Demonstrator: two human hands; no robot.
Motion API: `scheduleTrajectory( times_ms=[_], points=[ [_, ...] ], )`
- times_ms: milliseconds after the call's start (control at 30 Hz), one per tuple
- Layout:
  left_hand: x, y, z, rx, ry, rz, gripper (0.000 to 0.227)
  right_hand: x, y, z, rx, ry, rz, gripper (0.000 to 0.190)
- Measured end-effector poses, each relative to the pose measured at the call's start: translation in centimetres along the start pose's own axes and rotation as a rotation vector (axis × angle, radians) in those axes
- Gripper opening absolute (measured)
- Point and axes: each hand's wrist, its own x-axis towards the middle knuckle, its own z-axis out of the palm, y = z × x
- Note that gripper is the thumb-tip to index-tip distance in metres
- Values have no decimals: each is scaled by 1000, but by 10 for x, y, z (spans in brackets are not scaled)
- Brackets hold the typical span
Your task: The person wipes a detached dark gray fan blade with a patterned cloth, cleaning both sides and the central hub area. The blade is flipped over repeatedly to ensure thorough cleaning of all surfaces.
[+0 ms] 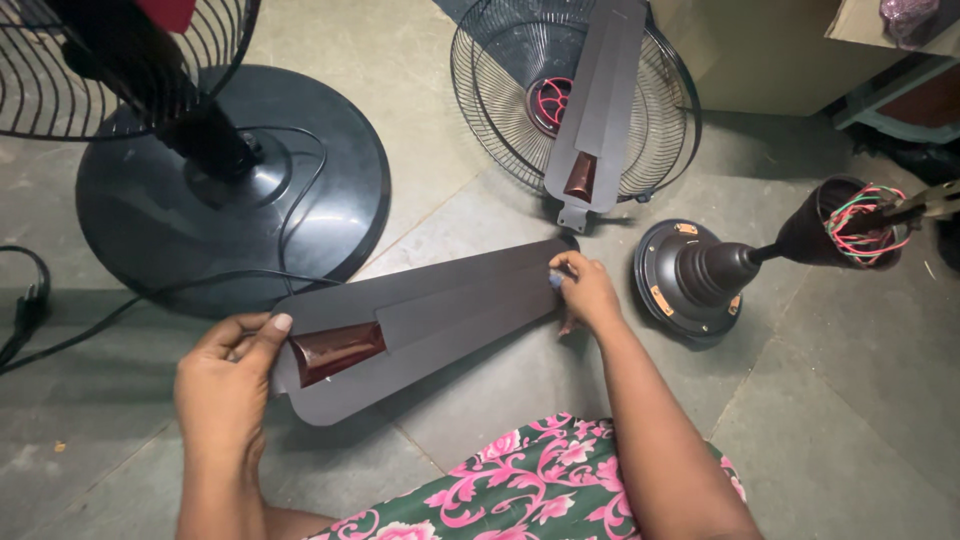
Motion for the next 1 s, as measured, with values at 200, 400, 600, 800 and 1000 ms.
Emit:
scheduleTrajectory(
  times_ms=[200,400,600,800,1000],
  points=[
    [0,-1,0,4,-7,29,21,-1,-12,-7,226,-204,416,19],
    [-2,2,1,-2,-9,20,20,-3,-27,-11,286,-205,502,20],
    [-4,6,1,25,-2,8,22,-3,-21,-10,307,-209,514,15],
    [-2,5,1,15,-3,0,22,0,-13,-7,346,-209,540,15],
    [0,-1,0,5,-14,27,20,4,-5,-5,351,-237,574,25]
  ],
)
